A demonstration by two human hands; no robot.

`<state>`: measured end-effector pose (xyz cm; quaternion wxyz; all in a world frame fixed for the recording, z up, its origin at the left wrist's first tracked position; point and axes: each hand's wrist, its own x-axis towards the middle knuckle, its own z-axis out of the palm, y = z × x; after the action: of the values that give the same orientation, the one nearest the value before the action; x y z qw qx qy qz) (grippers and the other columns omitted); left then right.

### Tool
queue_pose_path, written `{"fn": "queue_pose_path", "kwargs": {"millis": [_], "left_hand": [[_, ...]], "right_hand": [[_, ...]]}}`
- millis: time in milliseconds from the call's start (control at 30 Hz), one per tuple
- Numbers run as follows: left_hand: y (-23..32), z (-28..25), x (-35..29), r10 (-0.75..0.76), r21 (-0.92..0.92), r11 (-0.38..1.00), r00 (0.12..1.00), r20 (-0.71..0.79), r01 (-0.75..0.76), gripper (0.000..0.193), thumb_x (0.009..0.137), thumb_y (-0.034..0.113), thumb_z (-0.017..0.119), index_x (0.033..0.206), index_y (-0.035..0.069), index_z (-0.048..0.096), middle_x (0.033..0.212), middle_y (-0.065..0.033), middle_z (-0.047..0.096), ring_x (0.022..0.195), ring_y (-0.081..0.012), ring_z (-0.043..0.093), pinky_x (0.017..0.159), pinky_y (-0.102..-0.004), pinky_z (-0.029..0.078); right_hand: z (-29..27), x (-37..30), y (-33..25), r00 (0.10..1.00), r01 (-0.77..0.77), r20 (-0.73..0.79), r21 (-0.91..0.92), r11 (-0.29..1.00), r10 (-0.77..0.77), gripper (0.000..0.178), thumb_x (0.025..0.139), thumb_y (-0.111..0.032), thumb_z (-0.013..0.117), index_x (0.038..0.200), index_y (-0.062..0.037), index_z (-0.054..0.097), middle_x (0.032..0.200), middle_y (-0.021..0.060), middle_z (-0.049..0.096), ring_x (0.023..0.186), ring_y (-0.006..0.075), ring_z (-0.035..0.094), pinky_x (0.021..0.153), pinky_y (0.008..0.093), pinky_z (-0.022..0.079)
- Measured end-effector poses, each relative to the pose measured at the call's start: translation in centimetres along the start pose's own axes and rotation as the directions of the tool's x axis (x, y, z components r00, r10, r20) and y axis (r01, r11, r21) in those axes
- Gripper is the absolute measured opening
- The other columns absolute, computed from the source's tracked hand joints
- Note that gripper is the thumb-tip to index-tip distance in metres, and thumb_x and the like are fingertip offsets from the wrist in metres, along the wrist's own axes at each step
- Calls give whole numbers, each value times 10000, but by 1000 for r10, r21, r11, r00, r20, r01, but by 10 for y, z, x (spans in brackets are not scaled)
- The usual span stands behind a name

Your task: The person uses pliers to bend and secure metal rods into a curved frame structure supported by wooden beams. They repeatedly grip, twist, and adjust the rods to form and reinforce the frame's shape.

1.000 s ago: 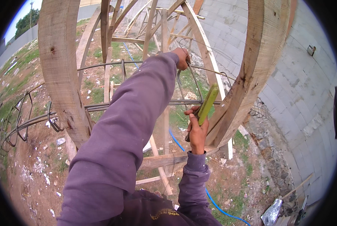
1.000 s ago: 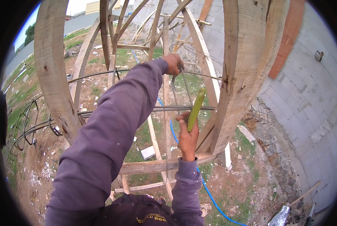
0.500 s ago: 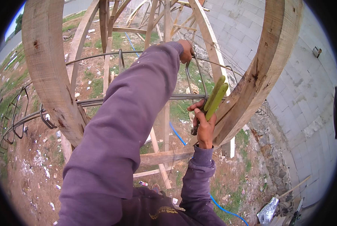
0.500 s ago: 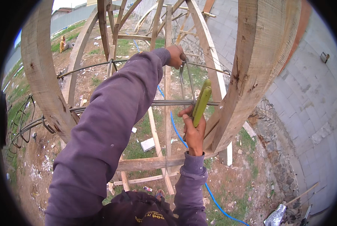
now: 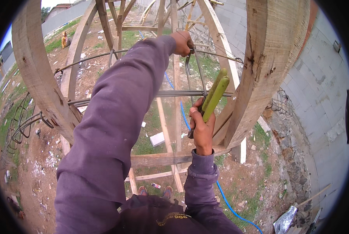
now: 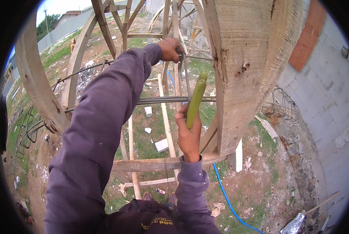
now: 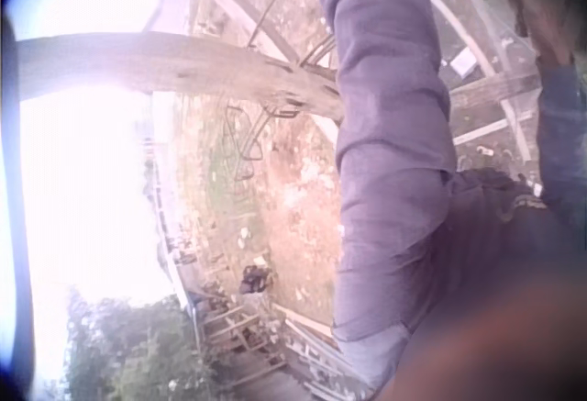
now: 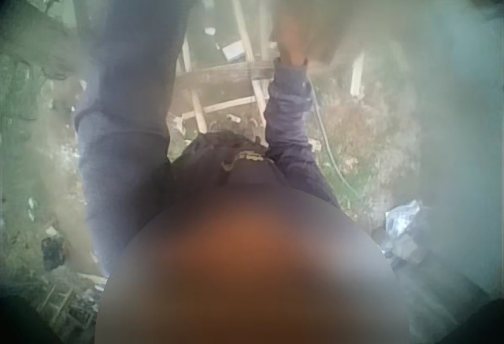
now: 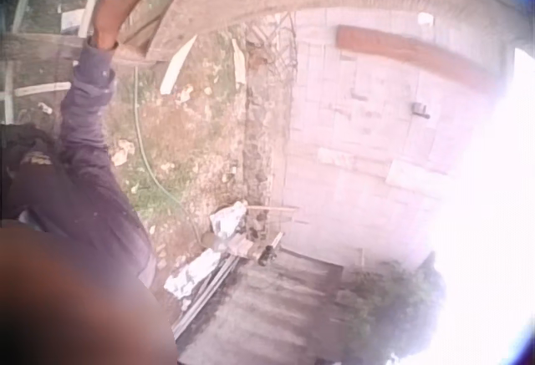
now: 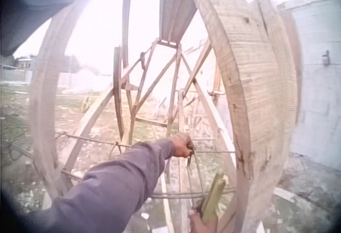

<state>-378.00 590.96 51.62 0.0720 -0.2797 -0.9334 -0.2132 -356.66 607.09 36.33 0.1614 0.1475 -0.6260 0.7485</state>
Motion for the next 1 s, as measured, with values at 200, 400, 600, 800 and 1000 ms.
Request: {"fn": "queue_pose_path", "kwargs": {"millis": [200, 400, 600, 800, 1000], "left_hand": [[4, 3, 3, -83, 32, 996, 996, -29, 84, 414, 613, 131, 785, 1020, 63, 748, 943, -123, 736, 865, -230, 690, 767, -349, 545], [7, 2, 0, -87, 22, 996, 994, -59, 88, 205, 716, 127, 730, 914, 83, 756, 836, -102, 733, 782, -185, 705, 685, -328, 547], [-11, 9, 18, 83, 73, 994, 996, -45, -79, 188, 744, 172, 726, 914, 97, 752, 843, -111, 730, 816, -221, 702, 698, -355, 547], [-8, 9, 17, -45, 17, 999, 999, -22, 45, 271, 794, 230, 676, 994, 60, 741, 1063, -206, 691, 1065, -308, 660, 889, -378, 531], [-7, 12, 23, 63, 194, 981, 983, -174, -28, 363, 672, 154, 761, 1035, 130, 765, 927, -100, 741, 864, -216, 700, 749, -348, 549]], "right_hand": [[1, -3, -2, 1000, 21, -2, -95, 995, -22, 277, 930, -110, 581, 1186, -12, 540, 965, 87, 622, 625, 71, 507, 483, 192, 391], [10, -43, -61, 994, 44, -41, -677, 735, -97, 326, 977, -136, 550, 1253, 23, 478, 1031, 201, 631, 897, 275, 622, 808, 366, 486], [37, -18, -110, 992, 13, 120, -418, 908, 41, 223, 927, -84, 560, 1112, 0, 467, 818, 96, 632, 589, 143, 610, 519, 274, 477], [55, 55, -140, 997, -19, 43, -615, 788, 58, 198, 816, -60, 492, 954, 15, 613, 736, 79, 603, 654, 162, 646, 502, 311, 485], [62, 17, -140, 980, 189, 174, -964, 188, -94, 138, 784, -61, 546, 856, 51, 580, 792, 243, 618, 783, 489, 591, 738, 512, 480]]}}
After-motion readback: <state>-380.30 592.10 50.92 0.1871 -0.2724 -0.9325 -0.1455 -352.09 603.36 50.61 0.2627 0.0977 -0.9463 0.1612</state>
